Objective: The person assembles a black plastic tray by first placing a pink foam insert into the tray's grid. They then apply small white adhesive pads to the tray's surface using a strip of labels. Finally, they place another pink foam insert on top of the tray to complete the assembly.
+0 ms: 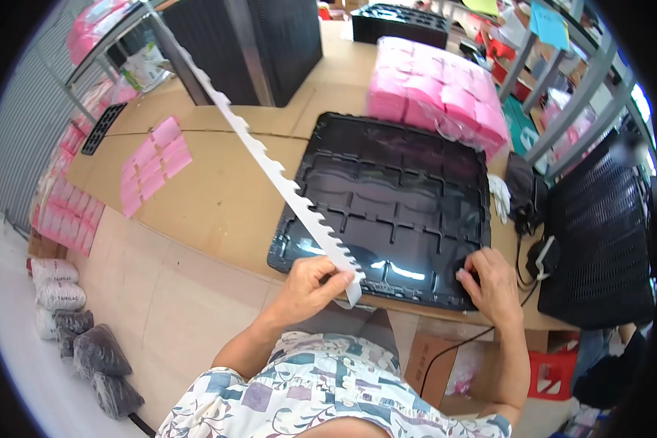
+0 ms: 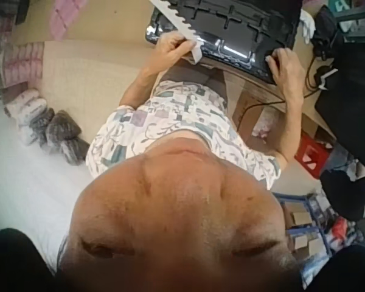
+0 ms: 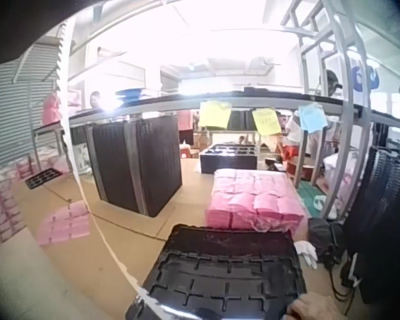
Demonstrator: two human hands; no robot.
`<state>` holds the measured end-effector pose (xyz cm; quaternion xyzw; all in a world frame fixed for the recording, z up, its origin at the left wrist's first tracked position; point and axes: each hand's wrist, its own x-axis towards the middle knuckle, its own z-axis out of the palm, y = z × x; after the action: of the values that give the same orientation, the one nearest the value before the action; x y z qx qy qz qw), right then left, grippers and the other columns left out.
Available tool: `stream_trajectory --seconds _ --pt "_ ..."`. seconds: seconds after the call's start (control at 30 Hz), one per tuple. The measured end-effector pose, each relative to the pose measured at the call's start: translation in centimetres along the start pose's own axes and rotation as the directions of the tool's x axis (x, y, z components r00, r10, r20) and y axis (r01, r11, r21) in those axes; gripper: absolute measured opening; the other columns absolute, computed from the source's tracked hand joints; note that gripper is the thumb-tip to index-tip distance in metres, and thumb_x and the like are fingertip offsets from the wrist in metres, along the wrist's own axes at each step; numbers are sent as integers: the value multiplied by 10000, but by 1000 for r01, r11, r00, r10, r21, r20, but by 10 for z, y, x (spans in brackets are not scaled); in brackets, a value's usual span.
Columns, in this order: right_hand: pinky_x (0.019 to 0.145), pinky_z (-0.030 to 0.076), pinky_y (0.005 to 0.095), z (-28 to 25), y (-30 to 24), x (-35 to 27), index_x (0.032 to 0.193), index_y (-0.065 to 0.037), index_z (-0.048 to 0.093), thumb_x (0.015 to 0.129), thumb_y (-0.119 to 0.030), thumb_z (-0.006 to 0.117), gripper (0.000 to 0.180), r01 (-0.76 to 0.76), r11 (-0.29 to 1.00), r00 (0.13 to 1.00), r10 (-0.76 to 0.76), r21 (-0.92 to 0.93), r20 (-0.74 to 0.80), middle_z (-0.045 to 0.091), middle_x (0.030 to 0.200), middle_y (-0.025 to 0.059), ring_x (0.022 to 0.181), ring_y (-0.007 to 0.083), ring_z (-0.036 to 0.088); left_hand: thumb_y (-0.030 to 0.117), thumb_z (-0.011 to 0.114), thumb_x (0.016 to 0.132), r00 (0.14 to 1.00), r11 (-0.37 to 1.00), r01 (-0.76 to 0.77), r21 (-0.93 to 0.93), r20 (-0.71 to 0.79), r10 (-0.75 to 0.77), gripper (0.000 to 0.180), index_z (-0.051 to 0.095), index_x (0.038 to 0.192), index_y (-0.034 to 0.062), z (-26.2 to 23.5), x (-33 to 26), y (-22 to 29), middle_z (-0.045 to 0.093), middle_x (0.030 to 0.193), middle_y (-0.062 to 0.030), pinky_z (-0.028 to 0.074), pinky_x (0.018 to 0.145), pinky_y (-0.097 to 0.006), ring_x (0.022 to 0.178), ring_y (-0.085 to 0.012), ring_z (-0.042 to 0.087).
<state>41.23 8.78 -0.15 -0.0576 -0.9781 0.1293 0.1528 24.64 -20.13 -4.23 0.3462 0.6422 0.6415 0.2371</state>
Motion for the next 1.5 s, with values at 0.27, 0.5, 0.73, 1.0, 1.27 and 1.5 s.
stream_trajectory --seconds 0.27,0.5,0.73,1.0,1.27,1.5 --pt "733 479 411 3 16 1 866 -56 577 845 -116 660 105 19 996 997 -25 87 67 583 842 78 857 294 582 48 544 961 996 996 20 -92 -81 -28 140 640 934 -50 0 -11 -3 634 891 -85 526 682 -256 781 -122 611" --pt "725 475 395 7 23 -2 867 -40 593 832 -147 696 152 -13 989 1000 10 147 17 603 833 83 822 288 586 26 573 958 999 991 -21 -133 -30 17 130 647 986 -77 -7 -4 -9 649 959 -89 558 730 -271 820 -131 639" --pt "693 461 379 8 18 -1 873 -26 597 805 -153 734 198 -93 982 995 87 166 43 595 795 94 779 266 577 53 549 961 998 998 -39 -51 -55 36 138 638 936 -50 -4 -5 -4 633 915 -98 507 681 -264 780 -137 603" --pt "730 480 419 13 14 4 859 -29 591 816 -75 686 113 17 999 1000 -17 48 -4 602 829 109 826 310 592 14 582 933 997 996 -55 -64 -59 51 101 651 937 -60 -7 -10 -5 656 928 -114 483 697 -261 787 -143 612" --pt "651 476 403 10 -6 5 829 -35 560 779 -20 667 119 -39 994 999 35 -105 -37 568 788 97 755 292 576 108 610 799 925 928 -366 63 136 356 104 630 750 18 -33 -16 12 655 700 -129 449 910 -537 659 -191 596" --pt "589 470 407 4 -8 12 814 -40 528 747 -1 678 169 162 979 981 -147 -121 124 553 737 107 703 293 586 38 645 739 953 966 -259 -21 154 259 47 639 696 18 -49 -22 1 651 687 -99 477 918 -497 631 -201 605"
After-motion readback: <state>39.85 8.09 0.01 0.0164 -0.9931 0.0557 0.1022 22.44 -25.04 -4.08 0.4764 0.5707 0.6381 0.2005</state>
